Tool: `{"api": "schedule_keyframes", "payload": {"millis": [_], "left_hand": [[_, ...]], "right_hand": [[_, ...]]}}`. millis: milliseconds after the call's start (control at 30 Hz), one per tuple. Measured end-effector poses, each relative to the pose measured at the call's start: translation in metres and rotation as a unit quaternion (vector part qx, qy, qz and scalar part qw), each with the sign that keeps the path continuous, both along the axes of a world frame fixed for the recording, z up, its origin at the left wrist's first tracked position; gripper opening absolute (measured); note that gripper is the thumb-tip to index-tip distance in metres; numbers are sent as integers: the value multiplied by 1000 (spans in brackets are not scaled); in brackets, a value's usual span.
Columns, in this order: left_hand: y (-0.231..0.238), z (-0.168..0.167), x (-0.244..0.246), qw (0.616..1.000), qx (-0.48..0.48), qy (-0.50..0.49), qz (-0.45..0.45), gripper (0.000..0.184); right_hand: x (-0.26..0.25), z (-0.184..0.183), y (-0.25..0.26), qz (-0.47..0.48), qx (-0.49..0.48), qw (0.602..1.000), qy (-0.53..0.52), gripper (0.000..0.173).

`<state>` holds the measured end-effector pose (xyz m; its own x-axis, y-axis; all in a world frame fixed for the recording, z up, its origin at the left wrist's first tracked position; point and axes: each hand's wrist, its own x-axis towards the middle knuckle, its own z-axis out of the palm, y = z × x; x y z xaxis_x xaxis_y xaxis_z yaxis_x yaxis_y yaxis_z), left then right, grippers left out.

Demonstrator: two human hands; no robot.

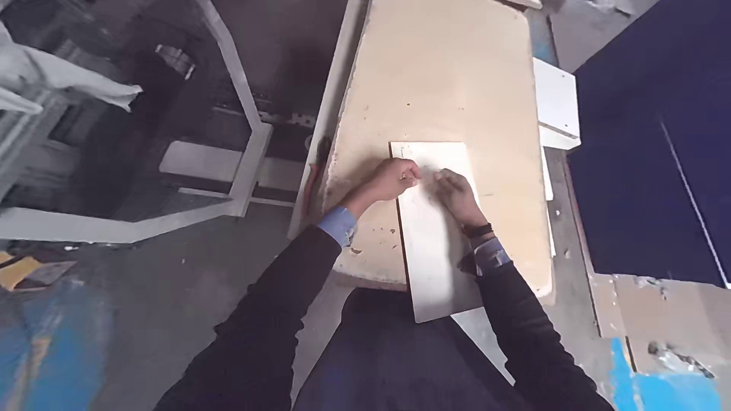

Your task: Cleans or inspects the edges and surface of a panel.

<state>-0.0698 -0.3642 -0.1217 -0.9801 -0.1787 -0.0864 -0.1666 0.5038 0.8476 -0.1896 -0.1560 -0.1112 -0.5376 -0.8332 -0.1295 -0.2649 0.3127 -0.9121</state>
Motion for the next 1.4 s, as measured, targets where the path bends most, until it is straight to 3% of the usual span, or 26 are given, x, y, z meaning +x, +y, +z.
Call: {"api": "schedule_keyframes", "payload": {"millis": [133, 267, 367, 533, 633, 733, 900, 1033, 1167, 1267, 1400], "left_hand": [[11, 0, -1, 999, -22, 2, 38, 19], [24, 6, -10, 995, -61, -30, 69, 18], [40, 9, -23, 991, -99, -37, 82, 20], [73, 8, -31, 978, -150, -12, 144, 22], [93, -6, -20, 951, -216, 78, 206, 14], [103, 22, -15, 956, -214, 47, 196, 15], [94, -4, -27, 947, -256, 76, 179, 17], [94, -2, -27, 956, -236, 107, 141, 21], [105, 12, -20, 965, -226, 69, 114, 27], [113, 0, -37, 957, -241, 51, 152, 37], [142, 8, -62, 948, -248, 23, 199, 15]], "right_hand": [[-21, -4, 4, -46, -109, 972, -201, 33], [-43, -19, 4, -55, -226, 889, -395, 33], [-50, -21, 4, -38, -250, 845, -471, 35], [-56, -22, 8, 24, -322, 765, -557, 40], [-57, -22, 13, 4, -351, 726, -591, 42], [-56, -21, 16, 19, -361, 719, -593, 44], [-60, -22, 17, 35, -415, 660, -626, 40], [-65, -23, 25, 86, -479, 616, -620, 38], [-64, -25, 24, 50, -491, 614, -616, 39], [-68, -24, 23, 13, -511, 629, -586, 41], [-70, -22, 34, -36, -499, 671, -547, 48]]}}
